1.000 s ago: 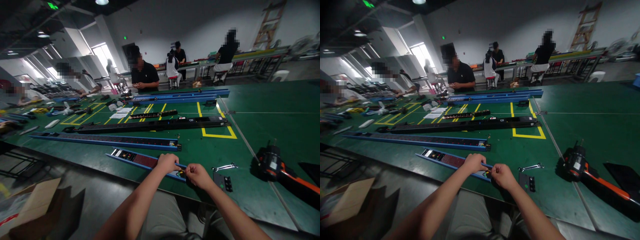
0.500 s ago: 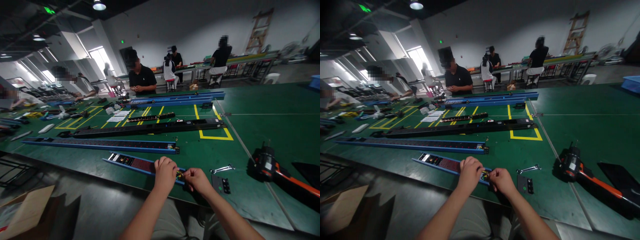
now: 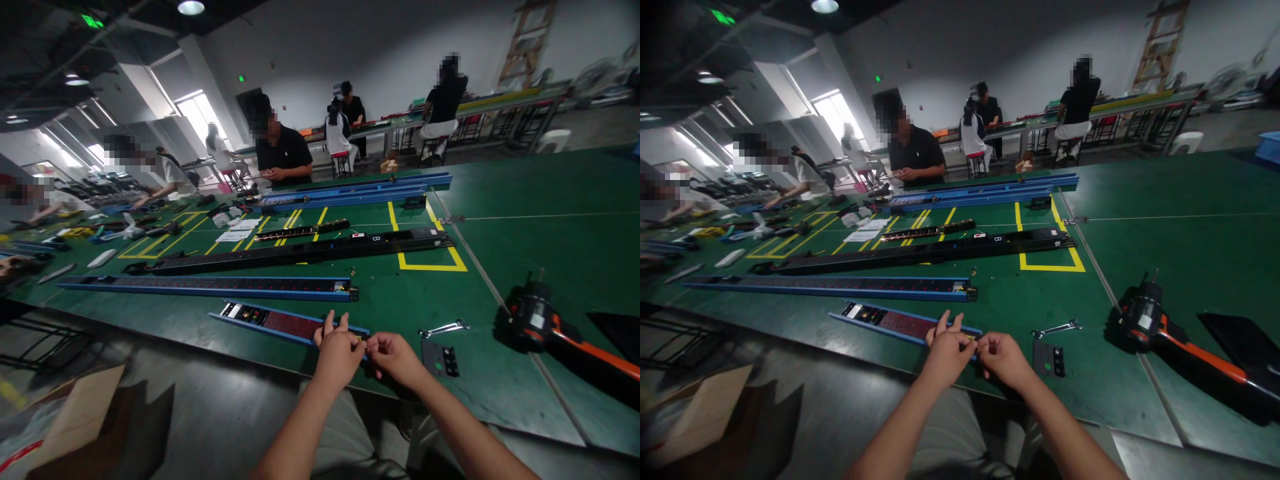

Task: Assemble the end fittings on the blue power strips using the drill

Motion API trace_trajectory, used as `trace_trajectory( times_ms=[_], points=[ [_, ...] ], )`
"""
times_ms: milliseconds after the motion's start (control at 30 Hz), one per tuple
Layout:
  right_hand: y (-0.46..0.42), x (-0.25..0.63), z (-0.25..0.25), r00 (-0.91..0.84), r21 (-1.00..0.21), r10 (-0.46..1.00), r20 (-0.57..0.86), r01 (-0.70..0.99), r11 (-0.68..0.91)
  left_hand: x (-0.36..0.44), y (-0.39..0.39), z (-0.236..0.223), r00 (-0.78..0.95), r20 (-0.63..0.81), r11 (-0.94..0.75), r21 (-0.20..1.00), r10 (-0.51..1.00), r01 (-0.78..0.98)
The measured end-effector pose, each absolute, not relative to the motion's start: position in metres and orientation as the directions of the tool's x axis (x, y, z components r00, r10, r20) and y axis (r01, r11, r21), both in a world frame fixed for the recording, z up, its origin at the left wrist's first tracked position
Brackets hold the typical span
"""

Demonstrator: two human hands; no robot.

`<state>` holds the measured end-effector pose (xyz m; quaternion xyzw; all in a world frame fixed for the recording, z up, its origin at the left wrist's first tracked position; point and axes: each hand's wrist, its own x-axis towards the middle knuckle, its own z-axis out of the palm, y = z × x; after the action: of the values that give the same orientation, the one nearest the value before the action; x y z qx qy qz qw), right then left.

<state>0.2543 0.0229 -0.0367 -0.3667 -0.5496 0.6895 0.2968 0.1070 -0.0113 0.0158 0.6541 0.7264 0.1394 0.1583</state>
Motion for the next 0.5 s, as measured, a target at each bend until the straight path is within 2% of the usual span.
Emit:
trace_trajectory(
  times_ms=[200,333,400,500],
  points=[
    [0.026,0.257,-0.031,-0.55,-0.972,0.806,-0.219,0.053,-0.229,0.12,-0.005,0.018,-0.071,-0.064,0.088,0.32,0.995,0.943],
    [0.025,0.253,-0.027,-0.539,-0.961,0.796,-0.276,0.143,-0.236,0.126,-0.002,0.018,-0.036,-0.053,0.051,0.307,0.998,0.95],
    [0.023,0.256,-0.021,-0.54,-0.961,0.802,-0.257,0.234,-0.15,0.126,-0.002,0.017,-0.023,-0.051,0.038,0.318,0.998,0.947],
    [0.02,0.277,-0.003,-0.481,-0.873,0.868,-0.123,0.468,0.136,0.124,-0.002,0.017,-0.02,-0.06,0.039,0.334,0.998,0.942]
  ],
)
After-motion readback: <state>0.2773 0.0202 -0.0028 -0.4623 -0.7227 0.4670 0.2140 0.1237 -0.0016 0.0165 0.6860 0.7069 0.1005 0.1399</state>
